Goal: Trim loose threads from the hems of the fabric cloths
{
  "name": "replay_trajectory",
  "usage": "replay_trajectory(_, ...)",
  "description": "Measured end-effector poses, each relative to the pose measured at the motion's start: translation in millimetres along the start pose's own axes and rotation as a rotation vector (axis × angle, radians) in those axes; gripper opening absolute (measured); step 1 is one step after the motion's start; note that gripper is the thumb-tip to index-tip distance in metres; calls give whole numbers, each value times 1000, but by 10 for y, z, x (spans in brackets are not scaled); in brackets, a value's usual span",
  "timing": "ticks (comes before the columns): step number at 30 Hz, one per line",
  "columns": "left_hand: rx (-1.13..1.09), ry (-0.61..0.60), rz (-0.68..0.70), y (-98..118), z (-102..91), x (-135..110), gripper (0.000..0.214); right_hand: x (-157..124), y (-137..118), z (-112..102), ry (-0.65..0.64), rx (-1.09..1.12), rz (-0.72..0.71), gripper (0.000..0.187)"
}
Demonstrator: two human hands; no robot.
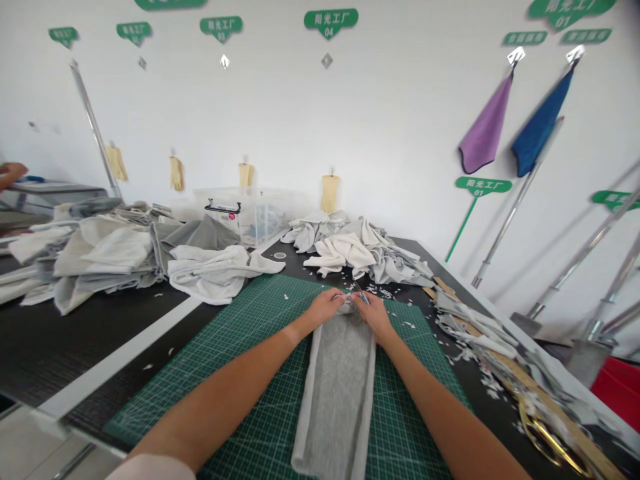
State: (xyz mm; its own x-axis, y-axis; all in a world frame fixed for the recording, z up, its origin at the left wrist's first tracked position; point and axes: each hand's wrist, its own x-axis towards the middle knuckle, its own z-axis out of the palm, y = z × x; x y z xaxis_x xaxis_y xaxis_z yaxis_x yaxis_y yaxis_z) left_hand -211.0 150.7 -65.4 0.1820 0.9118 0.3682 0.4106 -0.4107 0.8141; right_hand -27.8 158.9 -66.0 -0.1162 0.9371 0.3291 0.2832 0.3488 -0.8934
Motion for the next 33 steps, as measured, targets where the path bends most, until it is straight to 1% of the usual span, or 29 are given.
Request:
replay_trajectory(2,-4,-13,38,-4,5,-4,33,-1,2,-1,11,-5,-8,38)
replay_trajectory(4,-1,-15,57,-28,16,-6,29,-4,5,-1,34,-7,-10,38)
replay_trajectory(6,10,-3,36,-60,31,-6,25,-10,6,-1,41,-18,-17,38)
replay_trajectory(9,15,55,-7,-91,45,-10,22,-17,0,2,12,-68,-45,37)
replay_trajectory(12,-6,107,-11,-80,36,-23,22,-13,-4,6,-21,-135,-91,37)
replay_trajectory(14,-33,117,-23,-61,21,-32,21,-5,1,9,-35,-172,-129,36)
replay_trajectory(18,-108,102,-50,-37,-13,-38,22,6,16,18,-42,-240,-158,34)
replay_trajectory(26,-190,88,16,-38,-70,-37,31,-47,-43,75,-83,-291,-194,33)
replay_trajectory(33,-247,49,37,-19,-80,-62,34,-91,-125,93,-63,-294,-152,42)
